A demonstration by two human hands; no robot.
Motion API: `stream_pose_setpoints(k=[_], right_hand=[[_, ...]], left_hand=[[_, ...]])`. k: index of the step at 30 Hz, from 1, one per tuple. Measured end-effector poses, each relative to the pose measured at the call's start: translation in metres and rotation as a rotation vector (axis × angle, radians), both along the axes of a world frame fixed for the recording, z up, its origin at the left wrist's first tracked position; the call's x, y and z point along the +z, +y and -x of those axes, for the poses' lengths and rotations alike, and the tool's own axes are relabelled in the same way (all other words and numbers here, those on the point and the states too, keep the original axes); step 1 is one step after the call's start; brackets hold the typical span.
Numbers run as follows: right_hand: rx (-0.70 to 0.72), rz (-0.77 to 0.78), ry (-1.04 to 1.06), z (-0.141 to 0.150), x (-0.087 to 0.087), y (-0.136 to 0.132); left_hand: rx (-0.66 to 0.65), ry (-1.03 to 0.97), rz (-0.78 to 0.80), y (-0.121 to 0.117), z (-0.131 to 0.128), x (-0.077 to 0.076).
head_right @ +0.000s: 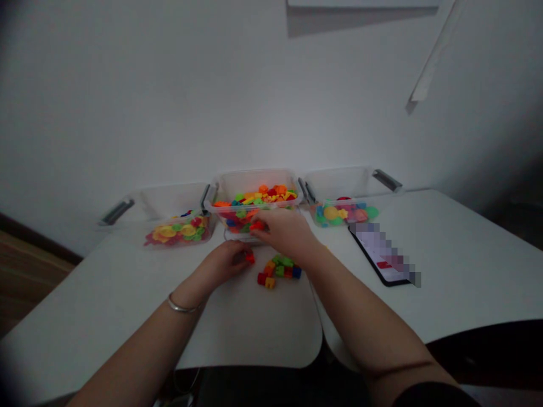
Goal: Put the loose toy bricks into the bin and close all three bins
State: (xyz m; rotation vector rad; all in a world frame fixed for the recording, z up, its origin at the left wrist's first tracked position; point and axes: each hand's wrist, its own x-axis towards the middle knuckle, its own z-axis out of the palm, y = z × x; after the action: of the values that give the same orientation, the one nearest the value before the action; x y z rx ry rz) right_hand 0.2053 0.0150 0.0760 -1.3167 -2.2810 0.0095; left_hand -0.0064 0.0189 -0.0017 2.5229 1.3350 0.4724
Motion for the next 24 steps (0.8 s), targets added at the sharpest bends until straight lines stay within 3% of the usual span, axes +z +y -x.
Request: stream_pose_setpoints(k=[5,10,17,24], right_hand=[[-0.195,-0.198,0.321,-0.027,0.010,0.012],[-0.292,-0.294,0.517,-0.048,-0.001,0.034],[-0.341,-0.354,0.368,-0.047,-0.022,0.055],[-0.373,-0.408,0.309,-0.044,-0.027,0.055]], left_hand=[[-0.017,0.012,-0.021,-0.001,0.001,0.000],[-0.008,0.010,-0.018,-0.001,0.001,0.001],[-0.027,-0.018,-0.021,0.001,0.004,-0.003],[-0.034,-0.018,-0.016,0.002,0.003,-0.005]])
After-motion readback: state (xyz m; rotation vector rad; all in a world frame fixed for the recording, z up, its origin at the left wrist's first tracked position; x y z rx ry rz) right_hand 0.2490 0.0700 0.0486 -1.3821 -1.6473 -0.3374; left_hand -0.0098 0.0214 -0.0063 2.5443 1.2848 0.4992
